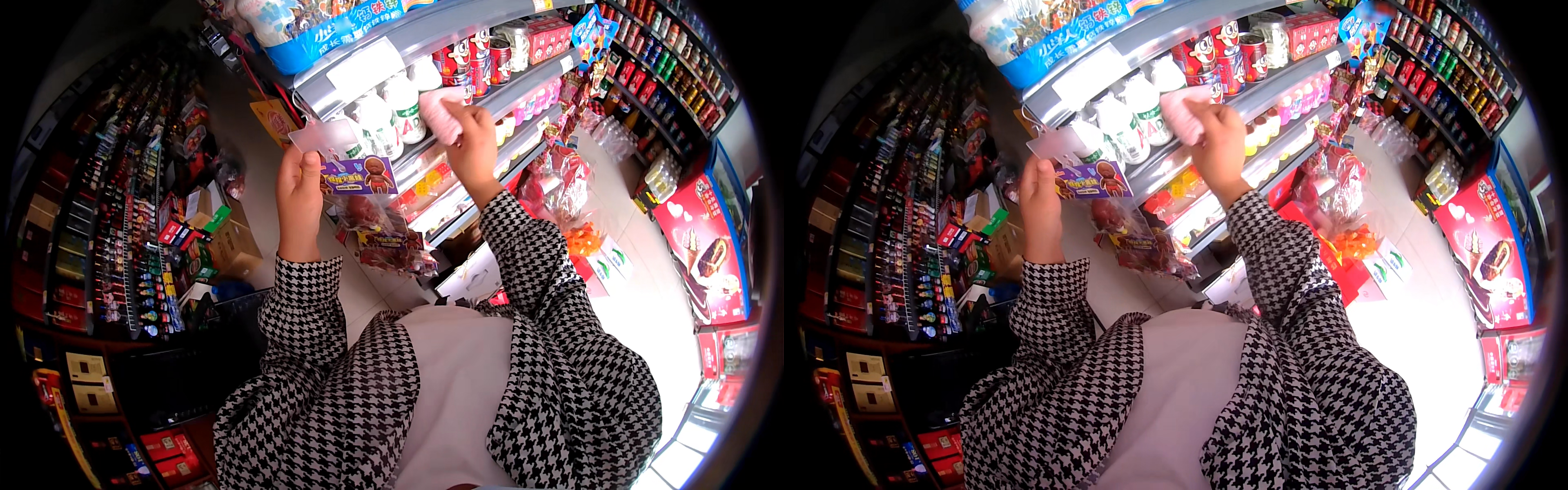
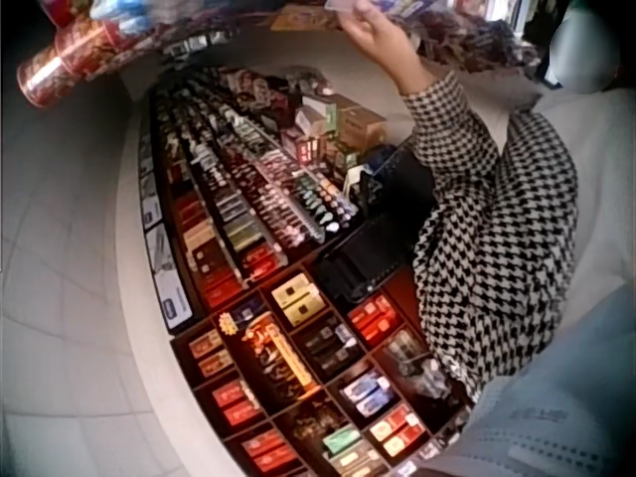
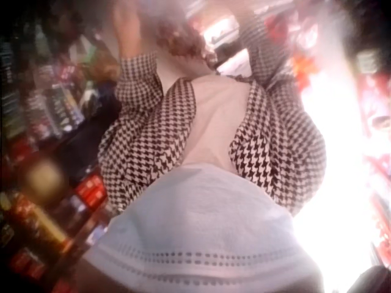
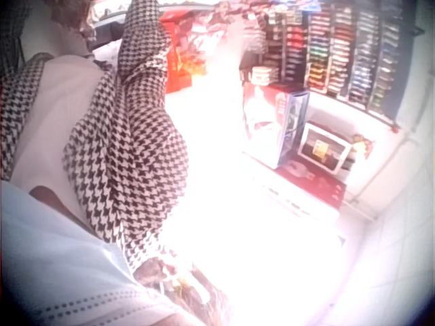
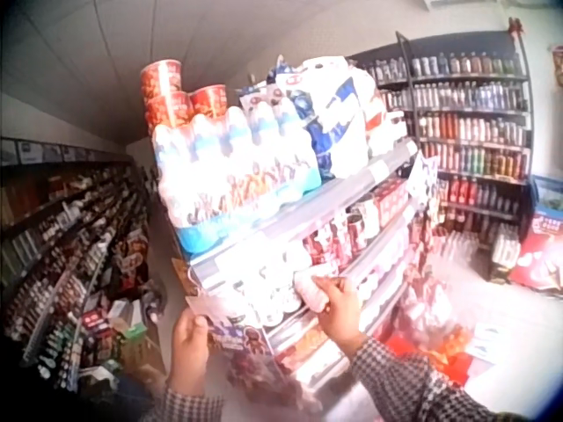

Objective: The person organizes instant noodle cups on a shelf, stacking them vertically. They then move to a lower rack to arrange hanging snack packets, picking them up, inspecting them, and placing them back in a neat row.

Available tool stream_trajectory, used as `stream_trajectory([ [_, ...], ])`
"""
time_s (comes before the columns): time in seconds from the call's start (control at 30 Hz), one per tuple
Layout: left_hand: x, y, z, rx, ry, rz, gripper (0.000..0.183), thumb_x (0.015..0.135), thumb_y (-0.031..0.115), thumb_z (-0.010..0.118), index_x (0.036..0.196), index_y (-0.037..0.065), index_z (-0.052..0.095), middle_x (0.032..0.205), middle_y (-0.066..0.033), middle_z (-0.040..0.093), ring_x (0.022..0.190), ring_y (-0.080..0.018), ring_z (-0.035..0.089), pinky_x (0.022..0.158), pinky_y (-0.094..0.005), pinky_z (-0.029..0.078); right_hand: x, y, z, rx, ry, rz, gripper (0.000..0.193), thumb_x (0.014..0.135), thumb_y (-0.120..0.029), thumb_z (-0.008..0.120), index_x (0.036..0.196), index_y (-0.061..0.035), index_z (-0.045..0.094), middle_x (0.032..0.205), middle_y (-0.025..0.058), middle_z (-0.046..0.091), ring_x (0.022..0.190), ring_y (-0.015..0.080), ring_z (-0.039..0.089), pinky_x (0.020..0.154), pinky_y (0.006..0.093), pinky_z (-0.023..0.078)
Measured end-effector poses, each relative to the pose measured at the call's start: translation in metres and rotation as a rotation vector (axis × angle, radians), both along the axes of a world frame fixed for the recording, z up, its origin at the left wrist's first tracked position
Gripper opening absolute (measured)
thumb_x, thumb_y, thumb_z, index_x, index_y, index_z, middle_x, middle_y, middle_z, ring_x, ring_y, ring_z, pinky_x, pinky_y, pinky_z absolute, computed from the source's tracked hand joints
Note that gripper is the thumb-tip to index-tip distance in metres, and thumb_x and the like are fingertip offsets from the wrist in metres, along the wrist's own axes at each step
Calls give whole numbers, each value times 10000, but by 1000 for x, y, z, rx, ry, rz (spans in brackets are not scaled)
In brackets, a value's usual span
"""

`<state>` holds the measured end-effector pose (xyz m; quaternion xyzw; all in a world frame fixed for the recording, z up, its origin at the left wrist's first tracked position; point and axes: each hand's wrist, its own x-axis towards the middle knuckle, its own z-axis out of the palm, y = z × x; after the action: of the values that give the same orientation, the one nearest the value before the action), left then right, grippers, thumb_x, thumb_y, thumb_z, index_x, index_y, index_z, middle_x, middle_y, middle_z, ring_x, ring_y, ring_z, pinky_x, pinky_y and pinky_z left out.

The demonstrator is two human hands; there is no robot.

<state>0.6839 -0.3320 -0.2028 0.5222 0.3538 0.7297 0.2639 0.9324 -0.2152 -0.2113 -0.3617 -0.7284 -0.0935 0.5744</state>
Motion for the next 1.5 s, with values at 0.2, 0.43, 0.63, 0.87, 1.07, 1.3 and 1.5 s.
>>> stream_trajectory([
  [0.2, -1, -3, -1, 22, 16, 21, 462, 1056, 354, 477, 1345, -5, 511, 1206, -94, 602, 1083, -153, 566, 959, -305, 441, -20, -29, -13, 155, -178, 90, 512, 634, -14, 730, 1106, -212, 724, 952, 49, 620, 910, 273, 595, 763, 399, 482],
  [0.43, 4, -4, -10, 66, 1, 128, 494, 1031, 233, 517, 1427, -37, 398, 1380, -129, 507, 1231, -199, 513, 1062, -347, 393, -10, -41, -32, 193, -414, 72, 433, 714, -109, 699, 1113, -274, 732, 1039, -21, 583, 1016, 234, 524, 896, 389, 413],
  [0.63, 28, -39, -32, 354, 157, 637, 409, 980, 130, 536, 1350, -12, 433, 1355, -171, 474, 1245, -290, 486, 1094, -427, 358, 48, -21, -28, 3, -139, -275, 573, 673, 9, 682, 1195, -228, 697, 1074, 73, 606, 976, 301, 532, 868, 412, 417],
  [0.87, 102, -55, -50, 544, 509, 256, 316, 822, 54, 637, 1130, 38, 572, 1199, -139, 549, 1129, -328, 537, 973, -455, 441, 10, -72, -50, -2, -407, 102, 578, 700, -69, 707, 1259, -208, 658, 1012, 53, 572, 985, 273, 548, 842, 410, 439],
  [1.07, 126, -57, -41, 448, 648, 27, 347, 817, 29, 631, 1162, 56, 600, 1209, -116, 551, 1142, -332, 533, 990, -454, 433, 28, -27, -47, 23, -339, 23, 547, 679, -68, 718, 1210, -199, 692, 915, 64, 572, 879, 286, 576, 750, 415, 470],
  [1.3, 151, -49, -39, 200, 732, -52, 490, 856, 77, 620, 1324, -2, 499, 1418, -217, 387, 1330, -399, 389, 1073, -474, 387, 94, 27, -7, -381, 68, -276, 576, 761, -52, 688, 1321, -147, 591, 1047, 183, 599, 927, 375, 617, 806, 431, 528],
  [1.5, 173, -12, -43, 66, 582, 18, 784, 875, 69, 644, 1526, 3, 213, 1543, -279, 184, 1435, -428, 261, 1126, -466, 353, 40, -18, -17, 53, -443, 73, 506, 798, -132, 668, 1290, -246, 630, 1053, 122, 627, 892, 309, 639, 769, 436, 530],
])
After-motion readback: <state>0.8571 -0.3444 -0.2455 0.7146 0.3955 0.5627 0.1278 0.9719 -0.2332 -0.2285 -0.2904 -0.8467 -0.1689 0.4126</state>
